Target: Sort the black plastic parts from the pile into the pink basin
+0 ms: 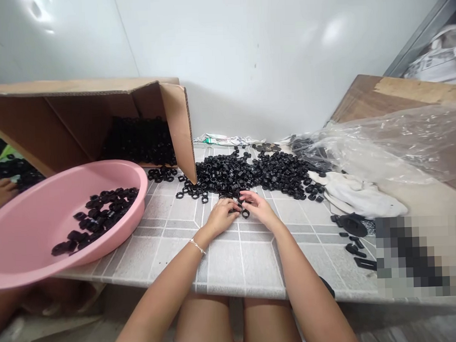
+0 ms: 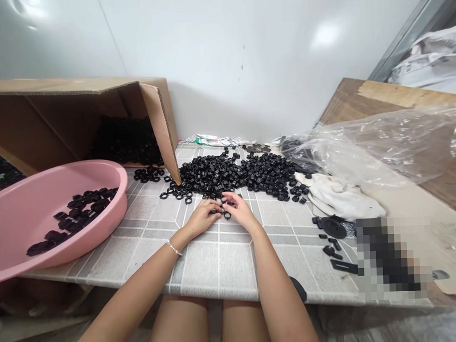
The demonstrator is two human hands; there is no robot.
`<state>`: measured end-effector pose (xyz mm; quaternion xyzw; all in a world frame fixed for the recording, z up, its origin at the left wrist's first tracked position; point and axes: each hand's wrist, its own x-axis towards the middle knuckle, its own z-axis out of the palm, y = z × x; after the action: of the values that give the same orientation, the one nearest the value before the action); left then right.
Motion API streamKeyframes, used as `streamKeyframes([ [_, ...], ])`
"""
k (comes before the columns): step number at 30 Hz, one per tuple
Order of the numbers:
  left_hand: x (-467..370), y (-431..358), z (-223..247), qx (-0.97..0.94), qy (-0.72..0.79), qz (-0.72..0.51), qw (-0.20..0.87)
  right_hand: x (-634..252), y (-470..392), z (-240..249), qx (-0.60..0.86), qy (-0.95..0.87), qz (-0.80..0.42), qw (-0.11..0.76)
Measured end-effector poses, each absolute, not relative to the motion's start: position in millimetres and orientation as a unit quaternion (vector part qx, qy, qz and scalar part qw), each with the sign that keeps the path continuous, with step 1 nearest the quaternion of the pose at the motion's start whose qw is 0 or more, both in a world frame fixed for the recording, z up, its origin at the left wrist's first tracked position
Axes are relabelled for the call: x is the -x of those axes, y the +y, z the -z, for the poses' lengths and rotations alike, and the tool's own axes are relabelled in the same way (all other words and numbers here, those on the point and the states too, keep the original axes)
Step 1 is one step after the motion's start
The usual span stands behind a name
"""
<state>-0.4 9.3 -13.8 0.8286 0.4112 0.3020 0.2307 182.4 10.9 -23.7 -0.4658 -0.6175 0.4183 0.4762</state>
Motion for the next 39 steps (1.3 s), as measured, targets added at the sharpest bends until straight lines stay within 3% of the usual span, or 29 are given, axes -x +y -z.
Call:
streamKeyframes([
  [3, -1.5, 6.2, 11.8, -0.836, 0.430, -0.276, 0.201, -196.2, 15.9, 21.7, 0.490, -0.602, -0.370, 0.511],
  [9, -3.7, 6.4, 11.2, -0.802, 0.473, -0.323, 0.167, -221.9, 30.5, 40.4, 0.669, -0.471, -0.052, 0.573],
  [13, -3.1, 11.5, 15.0, -0.748, 0.498, -0.381, 0.219, -231.9, 38.1, 52.1, 0.693, -0.421, -0.055, 0.583],
  [18, 0.2, 14.4, 21.4, -0.702, 0.490, -0.431, 0.285, -236.1, 51.9, 55.8, 0.724, -0.439, -0.040, 0.530],
  [23, 2.1, 13.2, 23.1, -0.712, 0.467, -0.450, 0.269, -243.6, 53.1, 52.2, 0.732, -0.424, -0.049, 0.531],
  [29, 2.8, 7.7, 18.0, -0.711, 0.460, -0.465, 0.258, -210.9, 40.3, 33.7, 0.643, -0.461, 0.018, 0.612],
  [33, 4.3, 6.8, 18.6, -0.715, 0.465, -0.457, 0.252, -186.5, 34.2, 34.2, 0.620, -0.512, 0.006, 0.594],
  [39, 4.0, 9.2, 18.3, -0.737, 0.462, -0.424, 0.253, -218.2, 29.8, 45.6, 0.698, -0.467, 0.062, 0.539],
])
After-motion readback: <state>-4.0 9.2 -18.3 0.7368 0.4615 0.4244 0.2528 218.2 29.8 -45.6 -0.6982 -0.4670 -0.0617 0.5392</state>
